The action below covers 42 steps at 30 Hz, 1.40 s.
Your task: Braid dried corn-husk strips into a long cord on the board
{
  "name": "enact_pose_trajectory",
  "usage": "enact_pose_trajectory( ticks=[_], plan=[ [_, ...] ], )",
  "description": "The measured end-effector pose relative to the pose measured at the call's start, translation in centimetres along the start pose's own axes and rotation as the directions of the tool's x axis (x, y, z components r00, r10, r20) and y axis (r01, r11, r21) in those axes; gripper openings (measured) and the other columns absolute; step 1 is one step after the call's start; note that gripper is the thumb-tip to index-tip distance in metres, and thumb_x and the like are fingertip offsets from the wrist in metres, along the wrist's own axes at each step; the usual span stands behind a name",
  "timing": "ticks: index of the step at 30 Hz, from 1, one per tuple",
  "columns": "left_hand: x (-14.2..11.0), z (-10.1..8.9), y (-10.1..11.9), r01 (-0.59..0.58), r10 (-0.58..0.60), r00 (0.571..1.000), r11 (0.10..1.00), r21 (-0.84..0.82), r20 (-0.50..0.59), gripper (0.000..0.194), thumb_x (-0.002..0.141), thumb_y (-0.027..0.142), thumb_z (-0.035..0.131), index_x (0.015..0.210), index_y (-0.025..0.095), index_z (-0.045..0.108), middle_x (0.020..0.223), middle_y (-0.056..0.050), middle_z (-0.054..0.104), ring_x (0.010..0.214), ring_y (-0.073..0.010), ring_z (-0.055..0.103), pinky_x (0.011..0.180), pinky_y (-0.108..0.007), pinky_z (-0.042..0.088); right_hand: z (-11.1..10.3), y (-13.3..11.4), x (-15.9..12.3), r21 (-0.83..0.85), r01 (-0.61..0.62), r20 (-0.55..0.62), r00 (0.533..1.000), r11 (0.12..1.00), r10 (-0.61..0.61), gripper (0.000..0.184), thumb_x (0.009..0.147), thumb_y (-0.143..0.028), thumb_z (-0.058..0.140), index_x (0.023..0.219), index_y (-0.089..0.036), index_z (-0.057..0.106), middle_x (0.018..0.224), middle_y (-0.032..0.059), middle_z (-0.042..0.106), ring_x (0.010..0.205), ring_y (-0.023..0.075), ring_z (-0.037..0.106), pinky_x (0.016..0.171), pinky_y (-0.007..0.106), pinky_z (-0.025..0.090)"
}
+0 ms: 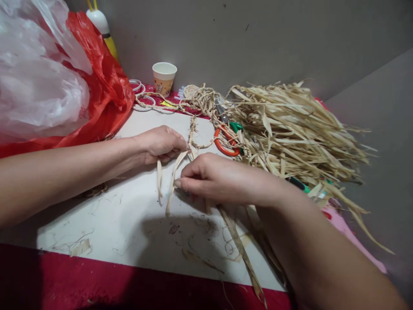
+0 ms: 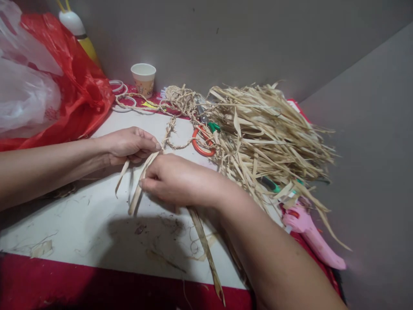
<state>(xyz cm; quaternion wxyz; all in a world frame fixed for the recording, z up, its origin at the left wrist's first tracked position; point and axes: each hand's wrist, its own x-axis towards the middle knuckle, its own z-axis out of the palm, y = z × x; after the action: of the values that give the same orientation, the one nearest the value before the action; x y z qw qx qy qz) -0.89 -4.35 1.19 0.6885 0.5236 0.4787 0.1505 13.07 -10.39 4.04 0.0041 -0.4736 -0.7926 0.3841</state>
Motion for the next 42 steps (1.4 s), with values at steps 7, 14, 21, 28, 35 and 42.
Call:
enact_pose_trajectory(
  ticks=[7, 14, 21, 28, 35, 42],
  plan=[
    [-0.2, -1.1, 0.3, -0.028, 0.026, 0.999, 0.999, 0.047, 0.040, 0.020, 0.079, 0.012, 0.055, 0.060, 0.015, 0.050, 0.041, 0.009, 0.025, 0.036, -0.0010, 0.017, 0.043, -0.024, 0.009, -2.6, 4.6, 0.9, 0.472, -0.038, -0.425, 0.866, 0.881, 0.265, 0.023, 0.085, -0.030, 0.053, 0.069, -0.014, 0.060, 0.069, 0.0061, 0.066, 0.035, 0.0041, 0.038, 0.035, 0.021, 0.026],
    [-0.4, -1.0, 0.3, -0.040, 0.040, 0.998, 0.999, 0.011, 0.050, 0.020, 0.074, 0.012, 0.061, 0.057, 0.015, 0.051, 0.039, 0.009, 0.030, 0.034, -0.0007, 0.018, 0.039, -0.023, 0.009, -0.7, 4.8, 2.5, 0.755, -0.056, -0.073, 0.983, 0.654, 0.168, 0.024, 0.088, -0.029, 0.050, 0.069, -0.014, 0.055, 0.070, 0.0052, 0.066, 0.033, 0.0026, 0.036, 0.031, 0.019, 0.019],
    [-0.3, -1.0, 0.2, -0.071, 0.071, 0.997, 0.990, 0.124, 0.008, 0.012, 0.073, 0.013, 0.062, 0.062, 0.014, 0.057, 0.040, 0.007, 0.036, 0.034, -0.0023, 0.025, 0.038, -0.022, 0.014, -0.2, 5.3, 3.2, 0.856, -0.109, 0.030, 0.986, 0.506, 0.161, 0.026, 0.088, -0.023, 0.049, 0.064, -0.014, 0.051, 0.042, -0.0070, 0.035, 0.031, 0.0019, 0.020, 0.030, 0.014, 0.013],
    [-0.7, -1.0, 0.1, -0.195, 0.227, 0.974, 0.837, 0.512, 0.001, 0.011, 0.073, 0.022, 0.060, 0.070, 0.014, 0.066, 0.052, 0.003, 0.052, 0.044, -0.0057, 0.038, 0.045, -0.021, 0.025, 0.3, 5.2, 3.9, 0.890, -0.104, 0.021, 0.982, 0.444, 0.188, 0.022, 0.075, -0.013, 0.048, 0.054, -0.016, 0.043, 0.036, -0.0070, 0.031, 0.028, 0.0024, 0.018, 0.028, 0.015, 0.012],
    [-1.1, -1.1, 0.9, -0.213, 0.290, 0.956, 0.611, 0.762, 0.034, 0.018, 0.077, 0.022, 0.052, 0.068, 0.014, 0.065, 0.052, 0.005, 0.047, 0.051, -0.0076, 0.038, 0.052, -0.020, 0.029, 0.9, 4.6, 3.9, 0.819, -0.087, -0.087, 0.958, 0.567, 0.273, 0.022, 0.071, -0.014, 0.048, 0.050, -0.016, 0.045, 0.034, -0.0062, 0.033, 0.027, 0.0029, 0.019, 0.028, 0.017, 0.014],
    [-2.2, 0.4, 0.8, -0.196, 0.352, 0.933, 0.325, 0.925, 0.074, 0.027, 0.084, 0.025, 0.040, 0.077, 0.014, 0.064, 0.063, -0.002, 0.058, 0.057, -0.0127, 0.047, 0.055, -0.023, 0.032, 1.0, 4.6, 4.0, 0.851, -0.102, -0.068, 0.951, 0.515, 0.300, 0.019, 0.072, -0.015, 0.048, 0.054, -0.015, 0.049, 0.032, -0.0073, 0.031, 0.025, 0.0030, 0.020, 0.028, 0.016, 0.015]
  ],
)
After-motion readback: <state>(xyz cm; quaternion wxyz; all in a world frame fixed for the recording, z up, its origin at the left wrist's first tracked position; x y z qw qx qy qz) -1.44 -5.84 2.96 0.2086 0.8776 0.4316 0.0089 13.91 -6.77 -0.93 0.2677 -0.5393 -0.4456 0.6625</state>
